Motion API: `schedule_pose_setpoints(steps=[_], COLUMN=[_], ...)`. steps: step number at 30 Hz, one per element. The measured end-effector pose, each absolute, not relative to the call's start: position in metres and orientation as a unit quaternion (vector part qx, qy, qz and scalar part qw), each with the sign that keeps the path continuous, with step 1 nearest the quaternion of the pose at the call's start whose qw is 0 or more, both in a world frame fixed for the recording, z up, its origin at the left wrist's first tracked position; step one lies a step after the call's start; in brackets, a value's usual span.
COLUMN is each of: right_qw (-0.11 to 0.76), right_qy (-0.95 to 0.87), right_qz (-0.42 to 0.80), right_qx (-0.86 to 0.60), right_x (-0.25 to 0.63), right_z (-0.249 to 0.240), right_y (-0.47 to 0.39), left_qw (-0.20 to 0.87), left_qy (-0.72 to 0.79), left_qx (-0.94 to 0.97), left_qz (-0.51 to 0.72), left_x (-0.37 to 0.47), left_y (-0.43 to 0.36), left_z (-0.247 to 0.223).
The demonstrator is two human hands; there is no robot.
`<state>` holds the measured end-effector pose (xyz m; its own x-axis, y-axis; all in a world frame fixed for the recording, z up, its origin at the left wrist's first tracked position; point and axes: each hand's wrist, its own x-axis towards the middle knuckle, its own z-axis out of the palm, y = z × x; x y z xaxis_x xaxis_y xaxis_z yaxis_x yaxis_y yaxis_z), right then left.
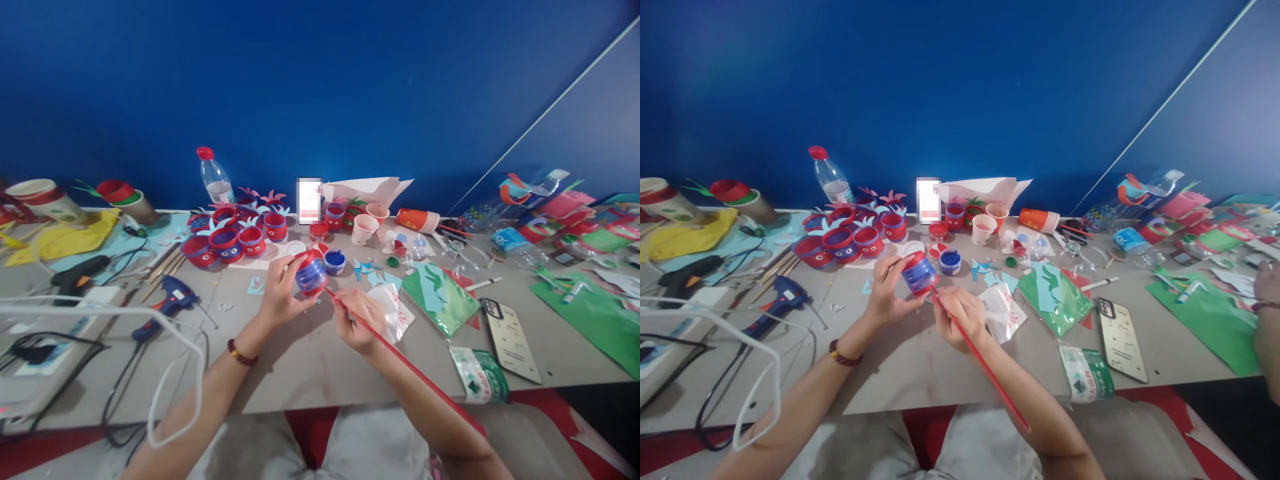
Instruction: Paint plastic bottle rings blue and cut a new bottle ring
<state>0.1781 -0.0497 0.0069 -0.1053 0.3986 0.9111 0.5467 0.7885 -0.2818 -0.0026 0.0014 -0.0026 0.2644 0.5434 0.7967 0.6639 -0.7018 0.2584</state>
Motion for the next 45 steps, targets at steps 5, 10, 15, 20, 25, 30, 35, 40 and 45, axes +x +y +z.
schedule_pose_setpoints(steps=[5, 10, 15, 20, 25, 30, 35, 40, 45], right_qw=[0.59, 0.574, 0.586, 0.589, 0.567, 0.545, 0.551, 0.585, 0.584], right_qy=[-0.754, -0.753, -0.731, -0.705, -0.707, -0.762, -0.786, -0.751, -0.73], right_qz=[-0.019, -0.004, -0.056, -0.113, -0.118, -0.078, -0.054, 0.003, -0.044], right_qx=[-0.29, -0.322, -0.345, -0.379, -0.406, -0.34, -0.277, -0.307, -0.352], right_x=[0.17, 0.168, 0.171, 0.177, 0.187, 0.184, 0.171, 0.168, 0.175], right_z=[0.014, 0.023, 0.024, 0.031, 0.028, 0.011, 0.015, 0.023, 0.028], right_y=[-0.056, -0.057, -0.051, -0.05, -0.046, -0.047, -0.054, -0.056, -0.052], left_qw=[0.056, 0.066, 0.071, 0.084, 0.087, 0.085, 0.08, 0.089, 0.087], left_qy=[-0.375, -0.383, -0.37, -0.375, -0.383, -0.388, -0.388, -0.379, -0.382], left_qx=[-0.798, -0.801, -0.799, -0.795, -0.788, -0.794, -0.799, -0.801, -0.797], left_qz=[-0.469, -0.456, -0.468, -0.47, -0.473, -0.46, -0.453, -0.455, -0.46], left_x=[-0.004, -0.005, -0.002, -0.002, -0.002, -0.002, -0.003, -0.002, -0.002], left_y=[0.002, 0.003, 0.002, 0.001, 0.002, 0.001, 0.0, 0.001, 0.002], left_z=[-0.005, -0.007, -0.001, 0.001, -0.001, -0.001, -0.002, -0.003, -0.001])
